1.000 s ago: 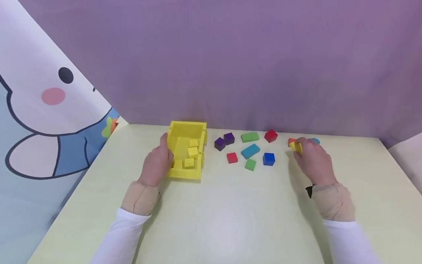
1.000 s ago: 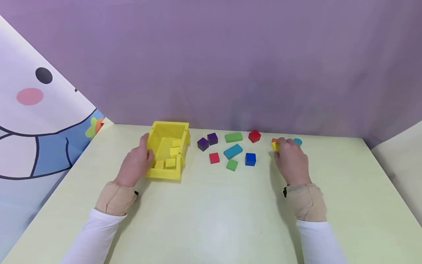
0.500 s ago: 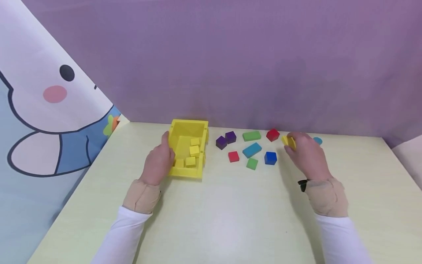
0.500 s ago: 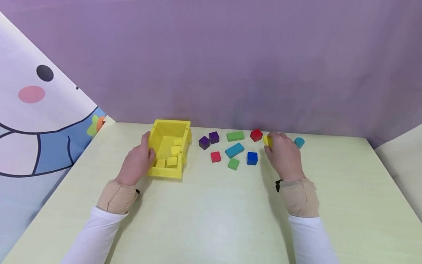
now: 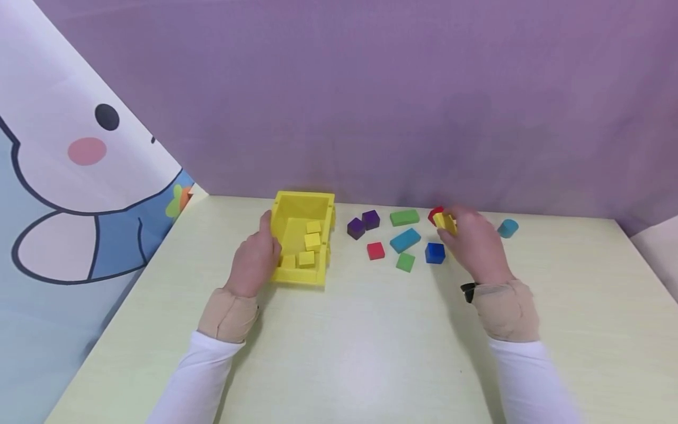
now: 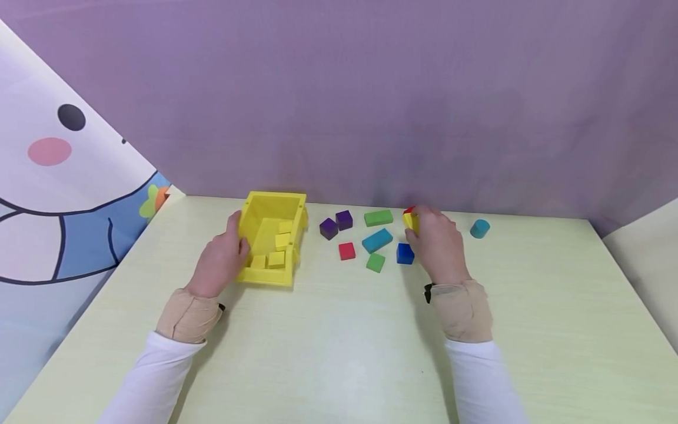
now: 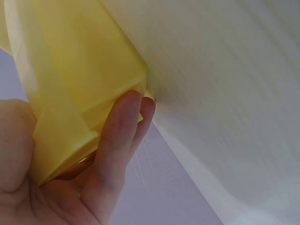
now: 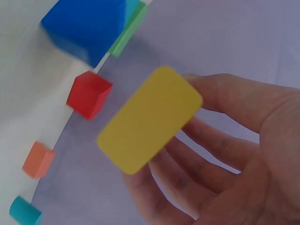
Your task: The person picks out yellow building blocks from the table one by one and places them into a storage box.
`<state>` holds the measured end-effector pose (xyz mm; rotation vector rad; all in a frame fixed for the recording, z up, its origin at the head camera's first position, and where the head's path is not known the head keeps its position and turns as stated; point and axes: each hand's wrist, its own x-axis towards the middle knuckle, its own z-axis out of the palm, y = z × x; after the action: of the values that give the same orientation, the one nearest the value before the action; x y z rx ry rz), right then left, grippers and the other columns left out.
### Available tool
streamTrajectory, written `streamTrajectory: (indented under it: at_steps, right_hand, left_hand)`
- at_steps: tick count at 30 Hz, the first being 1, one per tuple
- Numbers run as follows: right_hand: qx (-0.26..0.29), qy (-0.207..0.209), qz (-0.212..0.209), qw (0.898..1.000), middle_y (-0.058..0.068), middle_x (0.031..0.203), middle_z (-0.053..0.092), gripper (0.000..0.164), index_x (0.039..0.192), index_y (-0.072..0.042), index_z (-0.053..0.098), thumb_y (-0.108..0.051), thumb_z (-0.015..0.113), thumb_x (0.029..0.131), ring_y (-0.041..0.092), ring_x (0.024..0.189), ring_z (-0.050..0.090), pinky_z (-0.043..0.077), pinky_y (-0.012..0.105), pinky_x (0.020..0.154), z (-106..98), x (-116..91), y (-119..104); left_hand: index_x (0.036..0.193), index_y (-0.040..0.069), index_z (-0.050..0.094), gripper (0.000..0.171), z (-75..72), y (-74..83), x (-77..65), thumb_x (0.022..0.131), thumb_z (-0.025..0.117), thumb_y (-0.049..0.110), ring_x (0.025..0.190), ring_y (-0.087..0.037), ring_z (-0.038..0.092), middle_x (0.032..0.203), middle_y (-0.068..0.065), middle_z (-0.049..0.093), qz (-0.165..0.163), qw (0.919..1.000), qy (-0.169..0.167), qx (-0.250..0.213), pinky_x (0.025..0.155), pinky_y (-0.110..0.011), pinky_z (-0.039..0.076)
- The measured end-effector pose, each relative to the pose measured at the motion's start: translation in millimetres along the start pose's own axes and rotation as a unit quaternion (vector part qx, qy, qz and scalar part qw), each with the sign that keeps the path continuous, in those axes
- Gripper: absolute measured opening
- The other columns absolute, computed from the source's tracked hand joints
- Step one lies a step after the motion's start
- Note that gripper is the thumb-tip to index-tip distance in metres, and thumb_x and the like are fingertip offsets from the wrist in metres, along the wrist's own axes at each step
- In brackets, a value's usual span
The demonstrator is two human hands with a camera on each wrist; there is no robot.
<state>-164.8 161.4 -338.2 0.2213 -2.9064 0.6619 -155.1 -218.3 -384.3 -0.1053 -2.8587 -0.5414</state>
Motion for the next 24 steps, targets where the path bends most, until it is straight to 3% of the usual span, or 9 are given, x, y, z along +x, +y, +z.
streamTrajectory:
  at_steps: [24]
  right_hand:
    - [0.063, -0.030, -0.010, 0.998, 0.013, 0.114, 0.054, 0.039, 0.119, -0.004, 0.054, -0.019, 0.062, 0.084, 0.030, 0.097, 0.051, 0.046, 0.042, 0.084, 17, 14, -52]
  left_hand:
    - [0.139, 0.000, 0.021, 0.056, 0.3, -0.6, 0.6, 0.087, 0.038, 0.011, 0.043, -0.023, 0.040, 0.054, -0.009, 0.043, 0.003, 1.0000, 0.004, 0.003, 0.041, -0.037, 0.033]
